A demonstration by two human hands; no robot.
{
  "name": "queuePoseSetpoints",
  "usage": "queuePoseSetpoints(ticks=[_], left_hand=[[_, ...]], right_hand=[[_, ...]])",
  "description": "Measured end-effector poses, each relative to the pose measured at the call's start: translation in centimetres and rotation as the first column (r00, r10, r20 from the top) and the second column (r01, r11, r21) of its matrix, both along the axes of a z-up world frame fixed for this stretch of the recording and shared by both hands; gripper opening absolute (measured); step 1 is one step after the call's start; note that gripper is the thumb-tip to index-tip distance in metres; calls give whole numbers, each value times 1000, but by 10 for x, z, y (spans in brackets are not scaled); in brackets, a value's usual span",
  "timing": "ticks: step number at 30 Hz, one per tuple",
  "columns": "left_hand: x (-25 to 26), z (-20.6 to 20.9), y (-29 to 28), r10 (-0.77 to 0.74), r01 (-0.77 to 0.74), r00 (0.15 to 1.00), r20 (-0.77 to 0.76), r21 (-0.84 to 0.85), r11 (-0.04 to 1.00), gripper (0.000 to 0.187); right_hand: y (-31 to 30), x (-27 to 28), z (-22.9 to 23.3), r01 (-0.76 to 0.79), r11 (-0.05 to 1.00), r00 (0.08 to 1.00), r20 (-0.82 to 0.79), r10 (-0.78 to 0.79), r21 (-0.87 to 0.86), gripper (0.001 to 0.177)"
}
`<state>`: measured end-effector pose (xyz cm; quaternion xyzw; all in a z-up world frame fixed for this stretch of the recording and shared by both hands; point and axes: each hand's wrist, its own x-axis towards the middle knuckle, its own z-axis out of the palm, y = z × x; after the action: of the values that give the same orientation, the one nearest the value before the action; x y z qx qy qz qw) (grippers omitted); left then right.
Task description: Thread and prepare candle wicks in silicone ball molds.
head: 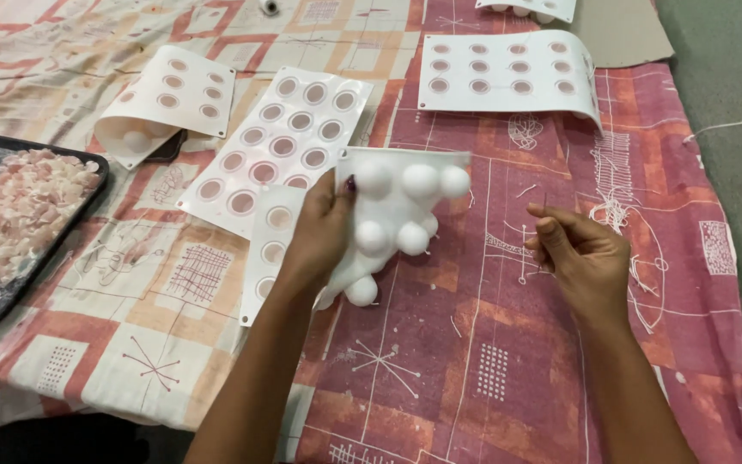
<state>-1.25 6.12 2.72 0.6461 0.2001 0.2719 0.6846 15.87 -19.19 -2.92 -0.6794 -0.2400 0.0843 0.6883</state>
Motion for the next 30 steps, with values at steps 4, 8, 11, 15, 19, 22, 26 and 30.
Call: queuePoseSetpoints(ticks=[4,8,11,15,19,22,26,30], left_hand=[[5,4,-38,-1,17,999,-53,310,951,34],[9,1,-52,-100,132,989,-112,340,931,33],[9,-3,-55,-161,183,982,-98,283,942,32],[5,-8,-57,-150,163,986,-68,271,949,30],[1,-8,-62,-89,100,995,-54,284,954,31],[-1,-7,-65,-61,71,997,-43,294,953,31],[-1,-10,-68,-71,66,997,2,328,942,32],[-2,-7,-70,-83,84,996,-20,350,933,31]], right_hand=[[-2,-7,4,7,998,1000,31,-5,-59,26],[0,-14,8,-267,963,962,65,265,29,24],[3,-26,17,-418,909,905,89,417,-8,27],[-1,-36,20,-435,887,900,-47,433,-155,25],[-9,-39,15,-434,874,898,-26,440,-217,16],[-10,-41,17,-394,887,914,2,407,-241,12],[-9,-42,19,-407,901,910,16,414,-148,12],[-6,-43,20,-376,906,925,-15,380,-195,11]])
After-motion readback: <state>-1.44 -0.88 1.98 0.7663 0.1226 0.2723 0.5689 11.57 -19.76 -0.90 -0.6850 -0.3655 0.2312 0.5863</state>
